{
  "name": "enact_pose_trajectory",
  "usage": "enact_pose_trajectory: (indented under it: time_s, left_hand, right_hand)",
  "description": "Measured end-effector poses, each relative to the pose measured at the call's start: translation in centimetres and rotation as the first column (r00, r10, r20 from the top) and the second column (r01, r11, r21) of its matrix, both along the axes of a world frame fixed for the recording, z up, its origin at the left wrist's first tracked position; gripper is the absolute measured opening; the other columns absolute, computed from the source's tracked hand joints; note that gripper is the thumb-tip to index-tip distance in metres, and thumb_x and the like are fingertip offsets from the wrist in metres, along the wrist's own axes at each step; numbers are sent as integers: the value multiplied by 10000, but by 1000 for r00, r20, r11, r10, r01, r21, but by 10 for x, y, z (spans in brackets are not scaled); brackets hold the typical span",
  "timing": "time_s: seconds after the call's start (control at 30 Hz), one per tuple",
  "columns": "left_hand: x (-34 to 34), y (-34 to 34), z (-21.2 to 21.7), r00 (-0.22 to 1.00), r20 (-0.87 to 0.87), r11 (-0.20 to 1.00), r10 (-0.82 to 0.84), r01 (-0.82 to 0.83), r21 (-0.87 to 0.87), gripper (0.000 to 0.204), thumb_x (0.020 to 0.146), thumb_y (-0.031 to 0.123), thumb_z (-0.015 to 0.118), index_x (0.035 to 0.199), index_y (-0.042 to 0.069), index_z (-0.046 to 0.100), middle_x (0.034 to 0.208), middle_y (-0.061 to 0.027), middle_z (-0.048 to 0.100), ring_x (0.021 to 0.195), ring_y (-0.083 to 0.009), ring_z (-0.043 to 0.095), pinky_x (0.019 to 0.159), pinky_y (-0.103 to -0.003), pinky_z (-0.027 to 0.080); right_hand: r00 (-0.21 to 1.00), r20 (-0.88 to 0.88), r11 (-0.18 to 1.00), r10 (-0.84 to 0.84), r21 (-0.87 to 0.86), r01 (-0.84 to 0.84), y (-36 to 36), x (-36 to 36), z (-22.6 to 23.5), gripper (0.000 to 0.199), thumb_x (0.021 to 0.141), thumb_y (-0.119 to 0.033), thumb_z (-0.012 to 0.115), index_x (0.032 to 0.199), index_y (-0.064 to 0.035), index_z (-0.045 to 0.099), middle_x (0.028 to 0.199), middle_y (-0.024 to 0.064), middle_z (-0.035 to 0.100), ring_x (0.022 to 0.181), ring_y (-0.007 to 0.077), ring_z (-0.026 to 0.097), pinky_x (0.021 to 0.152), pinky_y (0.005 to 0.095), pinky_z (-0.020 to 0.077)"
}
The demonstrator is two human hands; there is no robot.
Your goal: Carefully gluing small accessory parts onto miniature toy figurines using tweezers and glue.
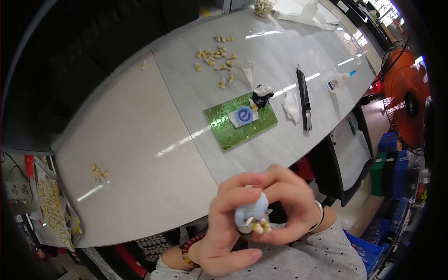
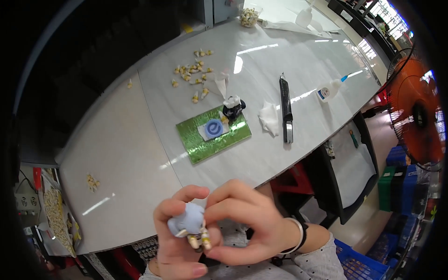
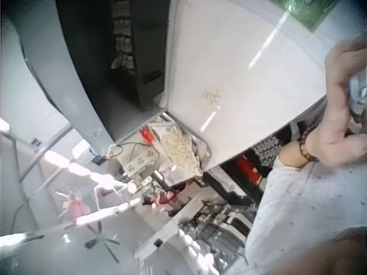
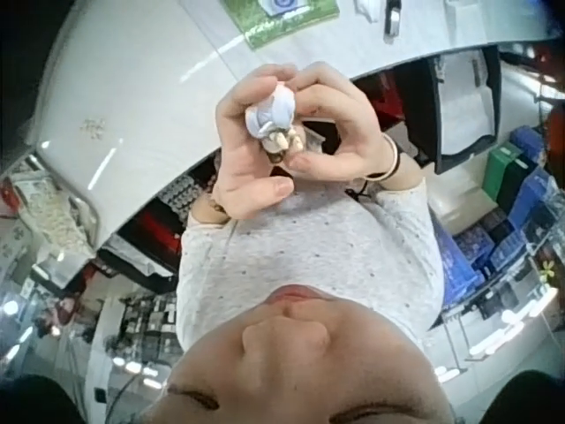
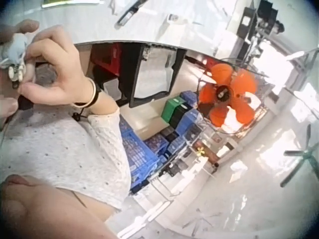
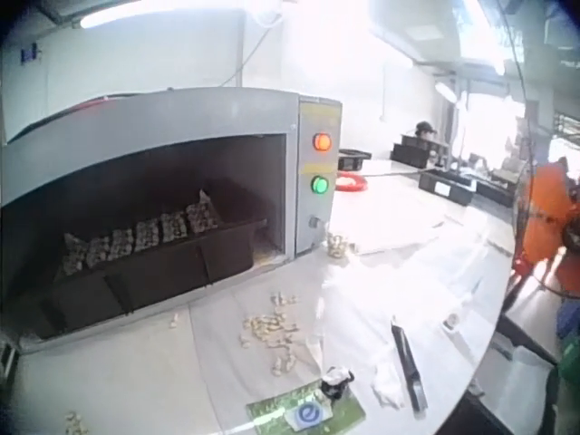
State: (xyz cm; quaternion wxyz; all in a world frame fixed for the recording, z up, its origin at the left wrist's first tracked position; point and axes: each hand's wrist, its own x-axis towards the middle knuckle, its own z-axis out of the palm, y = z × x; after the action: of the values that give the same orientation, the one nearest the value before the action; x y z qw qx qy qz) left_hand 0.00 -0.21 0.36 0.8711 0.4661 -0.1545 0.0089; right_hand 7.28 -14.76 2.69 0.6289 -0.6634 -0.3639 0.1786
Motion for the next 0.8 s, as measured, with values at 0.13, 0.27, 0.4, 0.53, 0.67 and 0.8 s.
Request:
enact_pose_trajectory:
  time_s: [0.13,0.27,0.4,0.53,0.67,0.8]
  left_hand:
    - [-5,-23,37,930,-20,916,367,-357,181,647,587,5,610,1180,29,352,1221,-233,327,631,-174,494,556,-272,406]
    - [-23,44,99,1000,-22,481,5,17,876,544,703,92,610,1200,13,401,1189,-180,409,909,-231,534,773,-319,428]
    - [-10,84,146,836,493,-291,243,-422,859,253,579,35,555,829,0,581,750,-74,576,636,-175,548,560,-274,416]
    - [86,149,152,827,421,-397,373,-267,878,214,761,64,516,964,-5,525,735,-84,551,612,-145,498,560,-246,394]
    - [149,311,123,894,109,-401,435,84,912,390,810,170,499,1166,29,428,1075,-175,533,992,-273,516,851,-307,375]
    - [188,425,55,972,-59,72,228,44,996,363,866,167,445,1203,40,400,1132,-143,471,1048,-202,447,891,-299,341]
  right_hand:
    - [998,-64,987,-17,158,27,5,-11,-12,342,614,-126,756,876,-7,571,912,99,505,775,180,510,656,255,409]
    - [982,-139,966,-131,203,157,-18,-6,-20,426,626,-167,768,922,2,513,831,87,527,724,153,513,629,257,412]
    - [886,-423,936,-190,194,294,-52,-6,-32,350,703,-86,708,947,9,477,841,42,531,713,69,491,636,195,398]
    - [834,-449,820,-321,309,482,-75,-9,-45,355,754,-201,674,947,-13,442,836,19,505,690,53,447,621,190,382]
    - [755,-535,758,-378,289,584,-104,-6,-34,277,800,-233,615,919,-56,437,842,10,500,720,52,455,626,187,379]
    - [465,-313,441,-828,148,885,-166,25,-34,232,802,-142,586,985,-42,485,824,-18,526,716,51,467,627,186,383]
